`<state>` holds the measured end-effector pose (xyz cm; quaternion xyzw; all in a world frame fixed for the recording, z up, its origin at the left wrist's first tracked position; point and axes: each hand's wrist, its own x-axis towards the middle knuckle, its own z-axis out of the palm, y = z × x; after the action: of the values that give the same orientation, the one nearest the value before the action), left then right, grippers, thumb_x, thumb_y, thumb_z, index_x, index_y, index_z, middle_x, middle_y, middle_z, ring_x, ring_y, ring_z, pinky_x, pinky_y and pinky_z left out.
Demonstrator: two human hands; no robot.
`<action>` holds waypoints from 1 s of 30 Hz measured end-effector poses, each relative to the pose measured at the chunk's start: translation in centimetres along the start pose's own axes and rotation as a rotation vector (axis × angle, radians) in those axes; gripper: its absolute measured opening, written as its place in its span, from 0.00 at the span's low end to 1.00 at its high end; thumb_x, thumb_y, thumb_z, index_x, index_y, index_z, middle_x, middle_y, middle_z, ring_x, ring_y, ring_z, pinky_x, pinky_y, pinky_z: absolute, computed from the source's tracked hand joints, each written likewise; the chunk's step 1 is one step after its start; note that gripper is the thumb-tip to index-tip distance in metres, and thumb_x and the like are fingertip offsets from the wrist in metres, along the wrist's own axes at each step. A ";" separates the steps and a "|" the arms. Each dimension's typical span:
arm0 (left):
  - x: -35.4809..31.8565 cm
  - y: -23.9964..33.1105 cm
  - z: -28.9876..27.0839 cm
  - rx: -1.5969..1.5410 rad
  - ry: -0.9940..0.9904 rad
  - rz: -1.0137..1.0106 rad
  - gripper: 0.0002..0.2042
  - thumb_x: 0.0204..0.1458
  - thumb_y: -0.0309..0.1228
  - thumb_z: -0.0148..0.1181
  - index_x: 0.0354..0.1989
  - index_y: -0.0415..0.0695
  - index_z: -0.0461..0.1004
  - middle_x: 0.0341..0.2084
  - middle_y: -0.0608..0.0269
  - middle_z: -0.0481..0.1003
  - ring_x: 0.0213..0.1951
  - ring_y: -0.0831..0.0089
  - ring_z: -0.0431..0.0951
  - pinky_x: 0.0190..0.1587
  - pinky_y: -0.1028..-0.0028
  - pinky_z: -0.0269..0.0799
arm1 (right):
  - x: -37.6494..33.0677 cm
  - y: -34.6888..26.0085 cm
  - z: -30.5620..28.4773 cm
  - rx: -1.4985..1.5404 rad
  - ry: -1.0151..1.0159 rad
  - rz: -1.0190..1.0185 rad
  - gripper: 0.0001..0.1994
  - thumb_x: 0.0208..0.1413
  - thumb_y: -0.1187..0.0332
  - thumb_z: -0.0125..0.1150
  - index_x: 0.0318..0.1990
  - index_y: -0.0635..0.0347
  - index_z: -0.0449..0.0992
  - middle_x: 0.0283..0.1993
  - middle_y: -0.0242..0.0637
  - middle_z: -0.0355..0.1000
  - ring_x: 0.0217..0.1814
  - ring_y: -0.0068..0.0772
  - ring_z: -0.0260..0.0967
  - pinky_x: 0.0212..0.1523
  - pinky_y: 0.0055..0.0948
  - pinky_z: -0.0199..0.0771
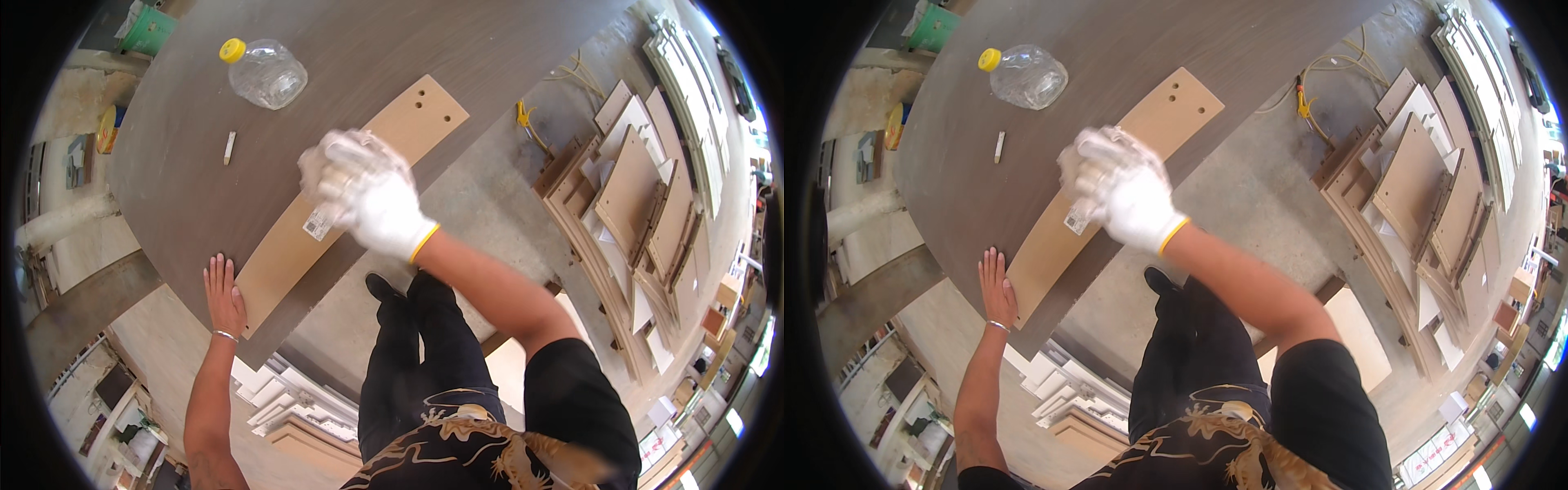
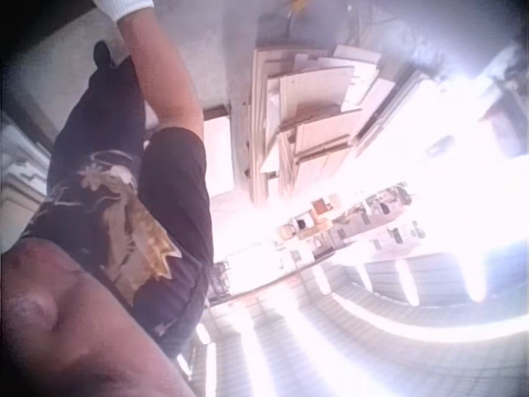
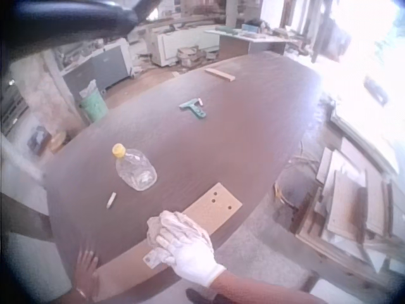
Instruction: The person wipes several small wooden planks with a white cloth on a workbench in a workshop. They handle each plank individually, wiping both sides, then place them on a nearby stack. The person also moves a larger board and picks up a glue gun before the clip ends.
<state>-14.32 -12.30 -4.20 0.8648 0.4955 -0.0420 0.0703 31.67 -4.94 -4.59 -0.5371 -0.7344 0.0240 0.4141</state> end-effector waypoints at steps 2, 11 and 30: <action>-0.2 0.3 -0.6 0.031 -0.012 0.006 0.29 0.69 0.34 0.35 0.77 0.37 0.58 0.79 0.49 0.53 0.80 0.49 0.48 0.80 0.46 0.38 | -0.3 5.0 -1.3 -0.142 -0.026 0.123 0.07 0.50 0.66 0.62 0.38 0.47 0.80 0.41 0.29 0.76 0.52 0.38 0.72 0.55 0.40 0.73; 9.7 13.7 -1.7 -0.175 0.125 -0.021 0.44 0.63 0.50 0.56 0.79 0.33 0.48 0.79 0.37 0.48 0.80 0.42 0.46 0.79 0.44 0.37 | -6.5 12.6 -15.8 1.281 0.867 1.171 0.21 0.71 0.60 0.57 0.65 0.61 0.72 0.64 0.43 0.74 0.63 0.43 0.74 0.65 0.43 0.74; 10.7 17.1 -7.2 -0.427 0.016 -0.307 0.17 0.54 0.34 0.70 0.51 0.43 0.79 0.46 0.52 0.81 0.48 0.50 0.82 0.48 0.58 0.78 | -22.2 0.1 -16.7 1.358 0.987 1.540 0.27 0.70 0.55 0.61 0.71 0.54 0.67 0.71 0.42 0.69 0.72 0.51 0.67 0.72 0.54 0.68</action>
<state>5.83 -10.54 2.73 0.7454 0.6191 0.0601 0.2399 44.13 -29.73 -6.63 -0.4608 0.1984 0.4507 0.7384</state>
